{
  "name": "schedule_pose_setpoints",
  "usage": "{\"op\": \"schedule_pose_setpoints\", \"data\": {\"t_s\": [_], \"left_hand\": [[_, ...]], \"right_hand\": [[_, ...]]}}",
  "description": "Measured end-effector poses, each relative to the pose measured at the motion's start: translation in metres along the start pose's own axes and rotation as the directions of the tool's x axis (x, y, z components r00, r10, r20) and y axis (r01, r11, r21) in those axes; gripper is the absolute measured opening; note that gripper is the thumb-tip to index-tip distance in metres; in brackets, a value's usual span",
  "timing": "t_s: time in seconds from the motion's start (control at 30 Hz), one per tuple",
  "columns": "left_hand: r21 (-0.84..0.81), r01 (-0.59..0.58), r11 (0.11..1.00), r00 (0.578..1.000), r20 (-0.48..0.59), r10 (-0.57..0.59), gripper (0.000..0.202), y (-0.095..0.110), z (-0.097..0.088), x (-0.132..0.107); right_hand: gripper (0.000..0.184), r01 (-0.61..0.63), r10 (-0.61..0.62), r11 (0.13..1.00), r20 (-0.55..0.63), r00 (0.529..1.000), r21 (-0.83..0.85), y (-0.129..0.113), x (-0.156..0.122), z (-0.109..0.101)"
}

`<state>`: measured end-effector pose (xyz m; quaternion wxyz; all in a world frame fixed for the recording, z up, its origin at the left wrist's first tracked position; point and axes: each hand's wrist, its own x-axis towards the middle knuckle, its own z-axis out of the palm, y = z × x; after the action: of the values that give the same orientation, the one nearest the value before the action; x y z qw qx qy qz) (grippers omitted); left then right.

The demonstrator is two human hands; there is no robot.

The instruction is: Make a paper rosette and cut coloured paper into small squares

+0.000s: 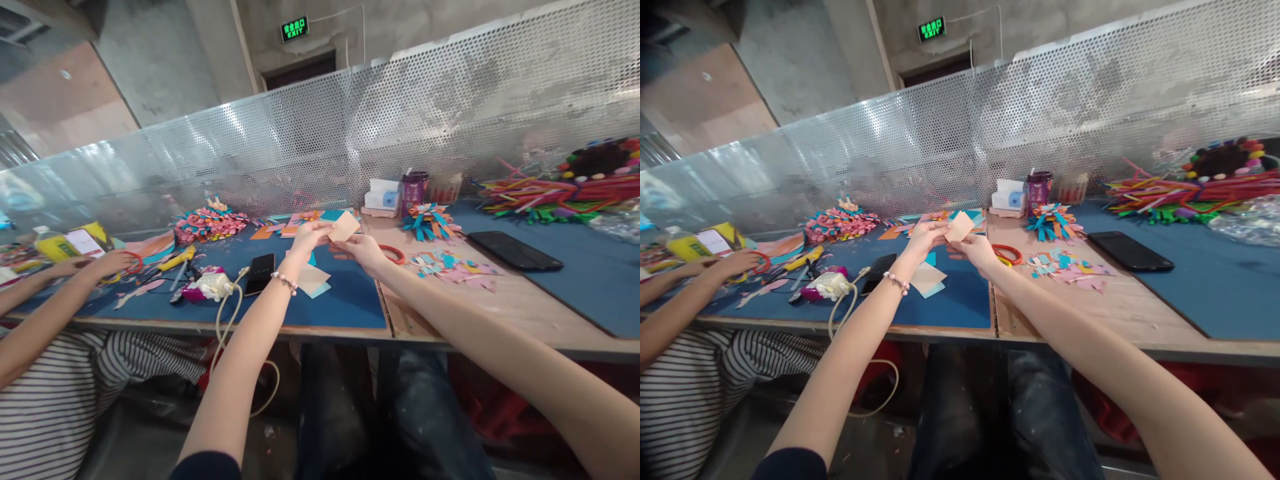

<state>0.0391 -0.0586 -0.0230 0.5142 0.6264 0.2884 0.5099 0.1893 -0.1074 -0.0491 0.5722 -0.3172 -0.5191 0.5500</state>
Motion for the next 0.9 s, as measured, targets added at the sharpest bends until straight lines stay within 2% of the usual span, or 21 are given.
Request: {"op": "schedule_pose_setpoints", "data": {"t_s": [0.17, 0.37, 0.6, 0.9], "left_hand": [[0.004, 0.029, 1.0, 0.998, -0.048, -0.029, 0.022, 0.002, 0.001, -0.001], [0.011, 0.019, 1.0, 1.0, -0.008, -0.019, 0.024, 0.002, 0.005, -0.005], [0.015, 0.04, 0.999, 0.998, -0.047, -0.04, 0.024, -0.003, 0.004, -0.003], [0.062, -0.013, 0.998, 0.999, -0.048, 0.016, 0.025, -0.006, 0.003, -0.002]], "right_hand": [[0.011, 0.019, -0.019, 1.0, -0.014, 1.0, 0.002, 0.002, -0.001, 0.002], [0.012, 0.008, -0.008, 0.999, -0.021, 1.0, -0.036, 0.003, 0.0, -0.002], [0.017, -0.035, 0.037, 0.997, 0.014, 0.999, -0.074, 0.008, 0.001, -0.005], [0.017, -0.017, 0.006, 0.981, -0.059, 0.998, -0.192, 0.012, 0.003, -0.006]]}}
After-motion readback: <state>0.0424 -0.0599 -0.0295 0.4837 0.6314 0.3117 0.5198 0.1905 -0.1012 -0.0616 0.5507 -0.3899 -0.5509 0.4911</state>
